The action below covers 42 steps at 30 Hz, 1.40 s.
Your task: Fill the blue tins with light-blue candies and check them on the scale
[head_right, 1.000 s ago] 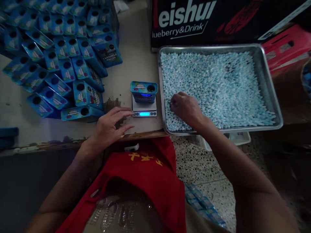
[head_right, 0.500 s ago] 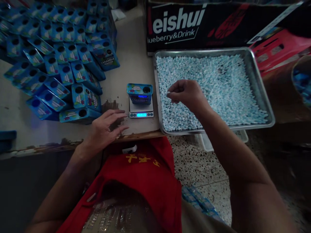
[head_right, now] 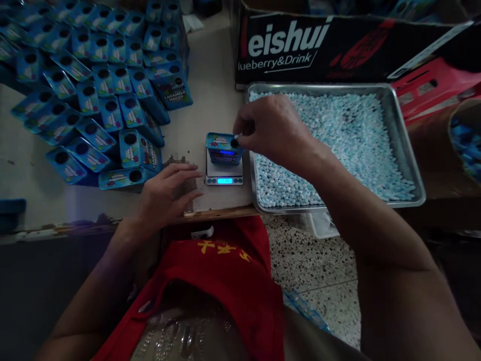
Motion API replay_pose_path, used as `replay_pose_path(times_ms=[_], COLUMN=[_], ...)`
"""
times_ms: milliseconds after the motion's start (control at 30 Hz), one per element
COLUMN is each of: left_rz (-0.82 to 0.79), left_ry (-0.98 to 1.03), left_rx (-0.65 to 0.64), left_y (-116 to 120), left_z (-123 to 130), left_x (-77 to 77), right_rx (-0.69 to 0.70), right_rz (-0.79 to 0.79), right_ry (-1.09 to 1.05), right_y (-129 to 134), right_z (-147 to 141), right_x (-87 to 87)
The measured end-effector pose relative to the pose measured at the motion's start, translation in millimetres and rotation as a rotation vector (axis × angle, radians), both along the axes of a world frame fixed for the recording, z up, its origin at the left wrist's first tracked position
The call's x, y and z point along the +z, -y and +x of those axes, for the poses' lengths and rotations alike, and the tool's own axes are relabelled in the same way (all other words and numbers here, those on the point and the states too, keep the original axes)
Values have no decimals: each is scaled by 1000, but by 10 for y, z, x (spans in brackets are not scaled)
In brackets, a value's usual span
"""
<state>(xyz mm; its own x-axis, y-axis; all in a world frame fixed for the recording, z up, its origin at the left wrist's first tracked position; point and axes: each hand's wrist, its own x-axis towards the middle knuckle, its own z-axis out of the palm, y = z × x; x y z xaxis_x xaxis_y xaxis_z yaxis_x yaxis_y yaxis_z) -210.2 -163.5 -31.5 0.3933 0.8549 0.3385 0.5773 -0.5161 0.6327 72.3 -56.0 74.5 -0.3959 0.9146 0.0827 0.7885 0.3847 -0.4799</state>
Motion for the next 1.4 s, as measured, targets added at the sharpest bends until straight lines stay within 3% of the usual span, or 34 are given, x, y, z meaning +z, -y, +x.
replay_pose_path(times_ms=[167,367,500,633,733,1133,1400], left_rz=[5,64,137,214,172,66,-111], left_ry=[-9,-39,-89,-179,-233,-329,-516], left_rx=[8,80,171,200,198,94,15], left_y=[-86,-184,-290,-436,-549,-816,-776], left_z=[50,113,243,449,580,820,1029], left_x=[96,294,410,474,508,392,530], right_rx=[9,-238,-300,-365,-397,-249,-270], right_rz=[-40,83,-6,50,88,134,122], right_ry=[-20,-340,-443,-412,-350,-34,48], right_y=[-11,-98,-246,-341,-360,-226,-213], right_z=[13,197,436,586,634,574,606], right_x=[-27,-35,-423,-939,-1147,-1208,-1195])
